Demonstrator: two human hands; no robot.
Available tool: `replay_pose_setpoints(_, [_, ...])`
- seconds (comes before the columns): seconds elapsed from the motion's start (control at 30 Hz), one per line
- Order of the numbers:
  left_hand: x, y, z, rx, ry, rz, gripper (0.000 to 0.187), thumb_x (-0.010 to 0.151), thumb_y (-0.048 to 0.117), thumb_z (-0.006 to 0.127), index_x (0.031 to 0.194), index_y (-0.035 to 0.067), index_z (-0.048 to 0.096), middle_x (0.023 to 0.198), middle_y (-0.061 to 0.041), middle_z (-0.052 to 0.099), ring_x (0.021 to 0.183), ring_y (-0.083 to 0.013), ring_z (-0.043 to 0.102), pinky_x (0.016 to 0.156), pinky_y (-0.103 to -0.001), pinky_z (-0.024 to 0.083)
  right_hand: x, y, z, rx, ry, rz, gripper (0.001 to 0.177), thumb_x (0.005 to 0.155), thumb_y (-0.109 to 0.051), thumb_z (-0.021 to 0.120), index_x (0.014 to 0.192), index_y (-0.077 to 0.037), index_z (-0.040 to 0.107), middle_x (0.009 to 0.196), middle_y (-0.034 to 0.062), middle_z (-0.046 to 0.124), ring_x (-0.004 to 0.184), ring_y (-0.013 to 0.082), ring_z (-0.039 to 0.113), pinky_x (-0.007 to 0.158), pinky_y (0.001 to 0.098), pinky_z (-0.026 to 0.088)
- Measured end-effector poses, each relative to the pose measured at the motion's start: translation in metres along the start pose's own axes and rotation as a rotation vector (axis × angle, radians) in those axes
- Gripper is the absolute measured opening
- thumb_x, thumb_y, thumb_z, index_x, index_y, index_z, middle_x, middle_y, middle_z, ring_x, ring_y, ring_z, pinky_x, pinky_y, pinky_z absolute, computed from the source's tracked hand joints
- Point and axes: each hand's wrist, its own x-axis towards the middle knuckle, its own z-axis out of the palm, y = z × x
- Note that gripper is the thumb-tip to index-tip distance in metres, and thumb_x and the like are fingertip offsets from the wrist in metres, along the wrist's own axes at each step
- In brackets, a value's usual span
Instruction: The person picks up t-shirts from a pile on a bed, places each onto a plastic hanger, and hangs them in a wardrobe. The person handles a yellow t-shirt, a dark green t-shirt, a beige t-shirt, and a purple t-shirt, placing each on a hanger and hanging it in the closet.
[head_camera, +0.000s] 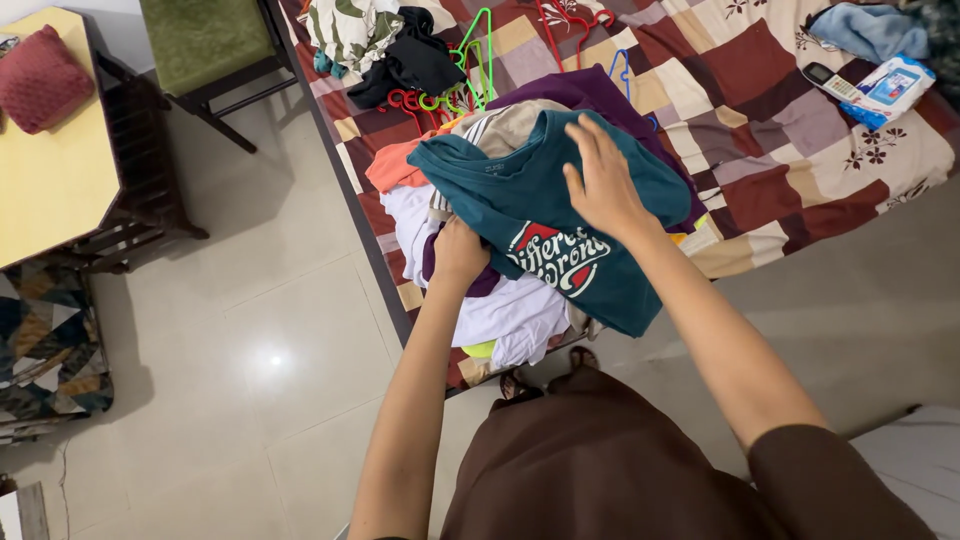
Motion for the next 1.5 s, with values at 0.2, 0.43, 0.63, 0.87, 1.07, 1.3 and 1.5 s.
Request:
replay_pose_setpoints(0.2, [-0.001,0.014,-0.011,-0.113,-0.011,-0.116,0.032,0.071,0.014,0.07,0.101,0.004,0.066,0.098,-0.019,0.073,0.094,-0.0425,0.069,0.079,-0.049,0.055,0.033,0.037,0.025,-0.059,-0.115,0.094,0.084,0.09,-0.01,0.072,0.159,-0.005,0.024,0.162,0.0246,0.032,0.146,0.0461,0.032,0.111,0.0579,0.034])
replay_pose_setpoints(0.43, [0.021,0.03,-0.01,-0.243,0.079,-0.503,0.057,0.097,0.048,0.047,0.126,0.001,0.061,0.122,-0.028,0.066,0.114,-0.0477,0.06,0.094,-0.05,0.047,0.03,0.066,0.025,0.008,-0.213,0.066,0.082,0.087,-0.022,0.08,0.154,-0.008,0.033,0.141,0.0214,0.046,0.132,0.0441,0.047,0.1,0.0565,0.045])
replay_pose_setpoints(0.63, [0.018,0.056,0.024,0.09,0.094,-0.67,0.051,0.1,0.045,0.052,0.119,0.0,0.064,0.12,-0.027,0.069,0.119,-0.0462,0.062,0.112,-0.065,0.034,0.028,0.104,0.03,0.095,-0.227,-0.075,0.076,0.089,-0.034,0.081,0.144,-0.001,0.041,0.132,0.0234,0.05,0.122,0.0447,0.052,0.098,0.0521,0.049])
replay_pose_setpoints(0.87, [0.014,0.091,0.056,0.284,0.14,-0.628,0.044,0.098,0.033,0.054,0.128,0.003,0.059,0.143,-0.019,0.056,0.137,-0.0429,0.047,0.1,-0.089,0.019,0.007,0.137,0.031,0.064,-0.313,-0.213,0.08,0.099,-0.043,0.067,0.155,0.003,0.032,0.152,0.0285,0.043,0.139,0.0464,0.041,0.114,0.0527,0.037])
replay_pose_setpoints(1.07, [0.01,0.092,0.064,0.423,-0.052,-0.638,0.053,0.097,0.028,0.05,0.144,0.004,0.049,0.159,-0.017,0.038,0.151,-0.0376,0.029,0.099,-0.087,0.025,-0.011,0.156,0.01,0.098,-0.397,-0.236,0.076,0.106,-0.045,0.052,0.162,-0.005,0.021,0.167,0.0206,0.027,0.151,0.0411,0.03,0.118,0.0598,0.028])
replay_pose_setpoints(1.3, [0.018,0.085,0.084,0.617,-0.134,-0.561,0.065,0.096,0.033,0.053,0.153,0.005,0.04,0.161,-0.023,0.032,0.148,-0.0469,0.026,0.099,-0.081,0.034,-0.033,0.174,-0.016,0.022,-0.561,-0.028,0.076,0.103,-0.052,0.044,0.162,-0.014,0.017,0.17,0.0114,0.018,0.156,0.0326,0.017,0.117,0.0702,0.018])
replay_pose_setpoints(1.5, [0.016,0.081,0.089,0.671,-0.151,-0.55,0.062,0.095,0.033,0.055,0.15,0.006,0.045,0.157,-0.023,0.038,0.146,-0.0472,0.032,0.092,-0.08,0.04,-0.033,0.173,-0.012,-0.051,-0.601,0.036,0.076,0.103,-0.053,0.044,0.162,-0.014,0.017,0.17,0.0098,0.019,0.157,0.0325,0.015,0.117,0.0709,0.019])
